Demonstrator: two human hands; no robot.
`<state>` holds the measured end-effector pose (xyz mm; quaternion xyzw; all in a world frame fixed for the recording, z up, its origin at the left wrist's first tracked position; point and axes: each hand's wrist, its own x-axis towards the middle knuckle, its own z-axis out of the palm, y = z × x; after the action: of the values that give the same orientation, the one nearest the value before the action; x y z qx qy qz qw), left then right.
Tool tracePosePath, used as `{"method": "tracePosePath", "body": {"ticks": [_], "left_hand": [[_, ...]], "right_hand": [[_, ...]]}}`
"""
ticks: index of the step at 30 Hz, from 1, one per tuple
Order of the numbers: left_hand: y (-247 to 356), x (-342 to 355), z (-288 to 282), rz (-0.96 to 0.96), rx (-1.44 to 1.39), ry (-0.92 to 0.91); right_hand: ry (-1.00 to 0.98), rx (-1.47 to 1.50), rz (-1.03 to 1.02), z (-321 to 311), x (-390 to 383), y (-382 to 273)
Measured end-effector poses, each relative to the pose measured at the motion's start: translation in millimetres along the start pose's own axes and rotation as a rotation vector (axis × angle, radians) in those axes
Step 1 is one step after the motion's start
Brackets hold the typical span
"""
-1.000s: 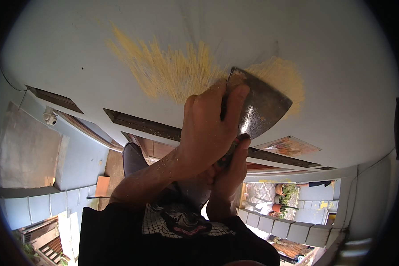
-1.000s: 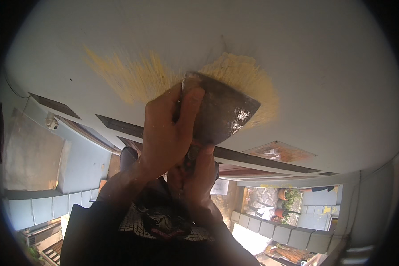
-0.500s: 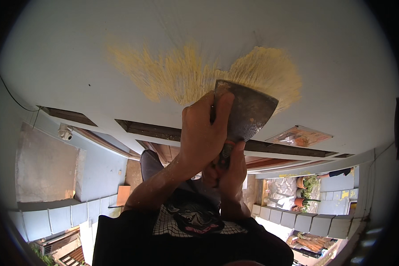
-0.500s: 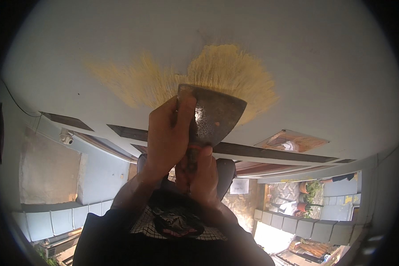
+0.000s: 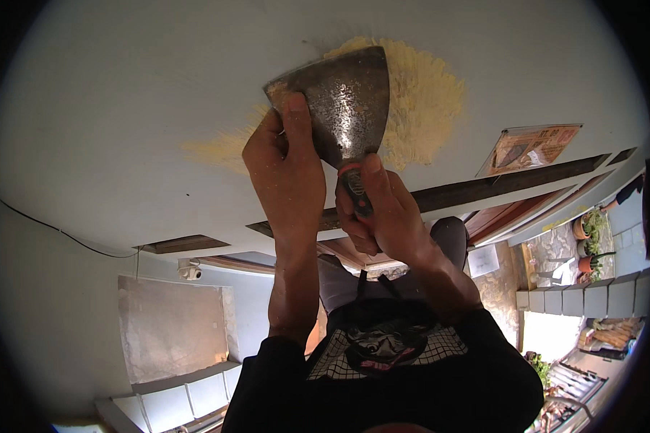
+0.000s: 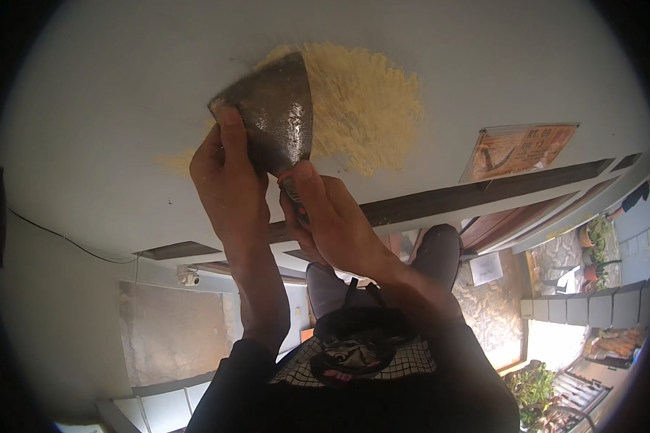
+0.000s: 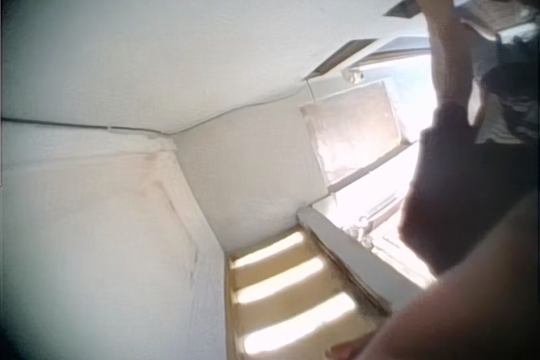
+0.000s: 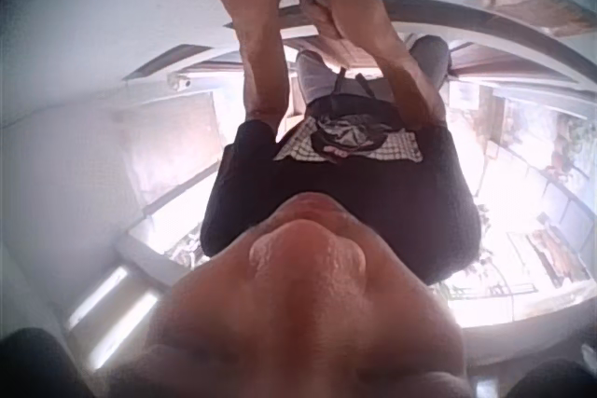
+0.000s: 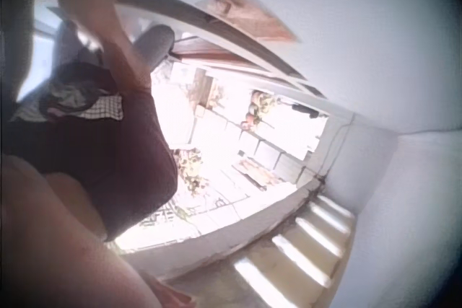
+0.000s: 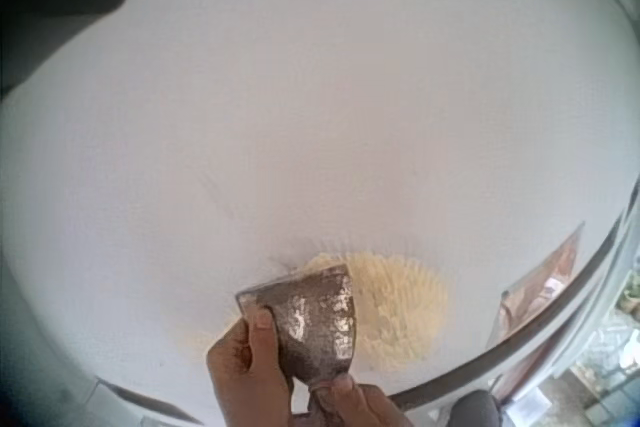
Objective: The person uses a trowel to apply and spread a yellow paste onto a white ceiling surface. They repeatedly scrape and smooth the material across the ceiling area.
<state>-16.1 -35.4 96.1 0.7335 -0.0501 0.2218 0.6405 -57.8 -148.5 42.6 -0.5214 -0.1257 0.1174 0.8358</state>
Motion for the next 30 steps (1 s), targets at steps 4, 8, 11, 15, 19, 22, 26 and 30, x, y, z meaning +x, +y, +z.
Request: {"method": "tracePosePath", "body": {"ticks": [4, 8, 11, 15, 19, 22, 26, 30], "left_hand": [[-28, -24, -17, 0.021, 0.026, -0.136], [-96, -57, -38, -0.089, 0.025, -0.082], [-108, -72, -40, -0.034, 0.078, -0.013], [-102, -71, -31, -0.129, -0.099, -0.113], [-91, -64, -6, -0.12, -0.184, -0.186], [-96, -63, 3, -0.141, -0.214, -0.142], [-95, -58, 8, -0.168, -0.318, -0.133], [-98, -50, 8, -0.146, -0.261, -0.146]], "right_hand": [[0.05, 0.025, 0.047, -16, -17, 14], [0.043, 0.127, 0.086, -55, -42, 50], [0.012, -0.002, 0.061, -61, -48, 53], [0.058, 0.018, 0.056, -61, -45, 61], [0.123, 0.144, 0.133, -49, -47, 65], [0.065, 0.176, 0.124, -40, -42, 71], [0.172, 0.22, 0.156, -35, -39, 70], [0.107, 0.18, 0.141, -43, -33, 71]]}}
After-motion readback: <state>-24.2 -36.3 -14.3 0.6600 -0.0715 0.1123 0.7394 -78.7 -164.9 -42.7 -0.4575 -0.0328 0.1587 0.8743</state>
